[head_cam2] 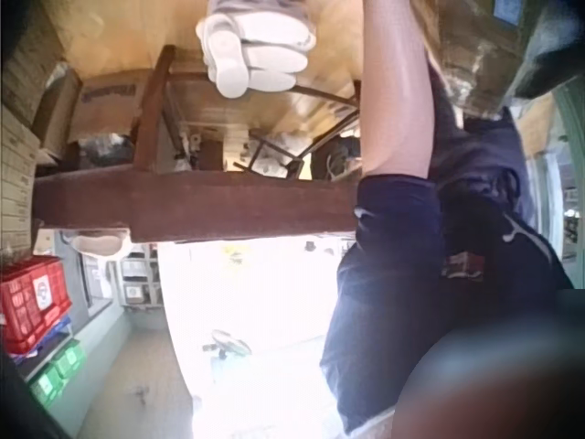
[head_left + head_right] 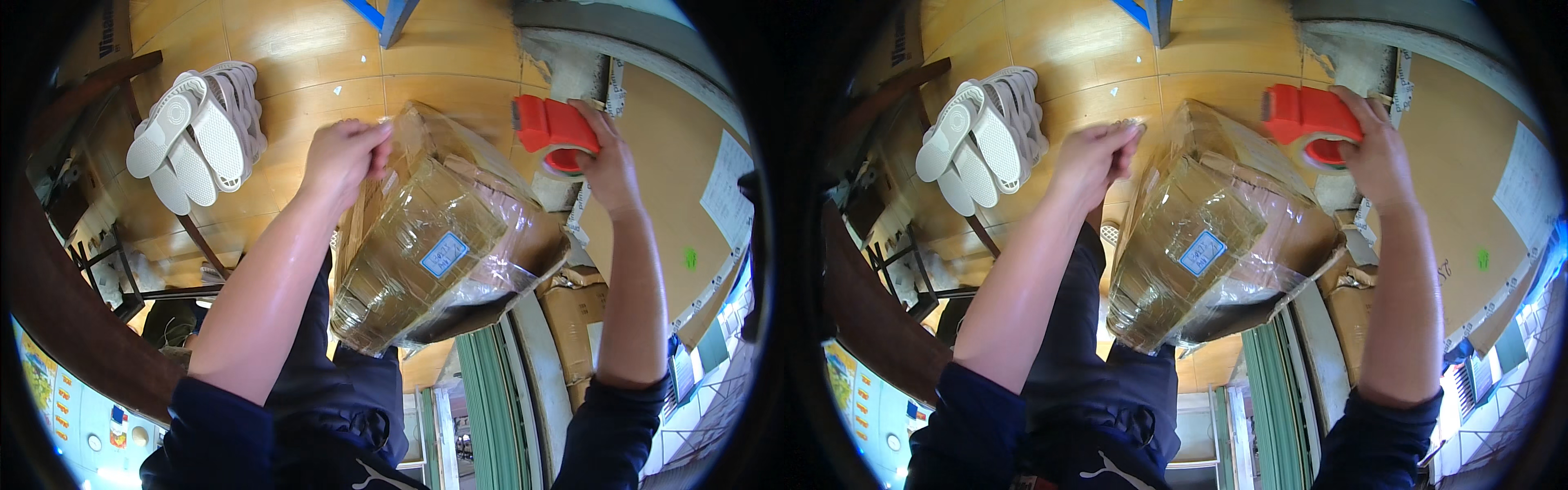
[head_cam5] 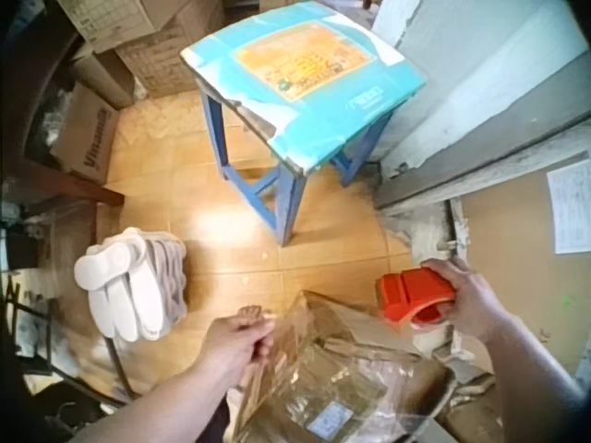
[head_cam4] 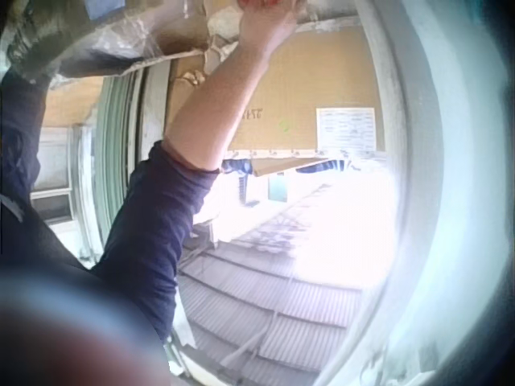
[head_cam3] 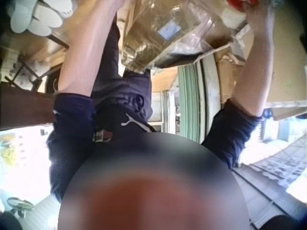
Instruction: The person tapes a plastic-wrapped bundle of slippers with a handheld tape dispenser, then writes labels on the package with a blue marker. The person moves the bundle and continues labeling while another person sits nearby.
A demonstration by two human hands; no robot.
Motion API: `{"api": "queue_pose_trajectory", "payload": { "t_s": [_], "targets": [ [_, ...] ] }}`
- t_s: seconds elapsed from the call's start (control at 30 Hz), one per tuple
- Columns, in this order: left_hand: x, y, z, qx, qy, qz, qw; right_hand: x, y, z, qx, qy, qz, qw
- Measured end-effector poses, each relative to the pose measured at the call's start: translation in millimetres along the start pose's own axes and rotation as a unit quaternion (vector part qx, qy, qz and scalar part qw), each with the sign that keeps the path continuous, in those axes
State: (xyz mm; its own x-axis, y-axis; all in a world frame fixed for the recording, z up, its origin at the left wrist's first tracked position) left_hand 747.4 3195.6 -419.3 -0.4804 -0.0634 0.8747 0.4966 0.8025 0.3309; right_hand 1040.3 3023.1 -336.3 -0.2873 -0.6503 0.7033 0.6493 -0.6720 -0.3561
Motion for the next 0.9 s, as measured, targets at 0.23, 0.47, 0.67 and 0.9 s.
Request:
{"api": "queue_pose_trajectory", "payload": {
  "t_s": [0.23,0.47,0.67,0.9],
  "targets": [
    [4,-134,20,-0.189,0.071,0.070,0.977,-35,16,-37,0.036,-0.166,-0.027,0.985],
    [-9,-169,55,-0.264,0.025,0.233,0.935,0,130,-63,-0.092,-0.134,-0.041,0.986],
    [-8,-186,69,-0.203,0.045,0.171,0.963,126,263,-88,-0.210,-0.085,-0.202,0.953],
    [-28,-66,4,-0.402,0.019,-0.231,0.886,206,265,-206,-0.305,-0.004,-0.263,0.915]
  ]
}}
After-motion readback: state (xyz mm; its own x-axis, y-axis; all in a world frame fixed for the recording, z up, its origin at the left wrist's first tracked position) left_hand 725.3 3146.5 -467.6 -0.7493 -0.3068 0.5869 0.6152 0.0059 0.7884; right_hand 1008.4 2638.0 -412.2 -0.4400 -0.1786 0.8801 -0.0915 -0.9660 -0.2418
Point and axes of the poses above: each hand's wrist, its own x-axis away from the middle knuckle, its own z-axis out of the back of the hand, y = z × x, the point moved 3 cm from there along -x, towards the middle knuckle, and after that the axes turned 15 degrees about -y, right-handed, at the moved point
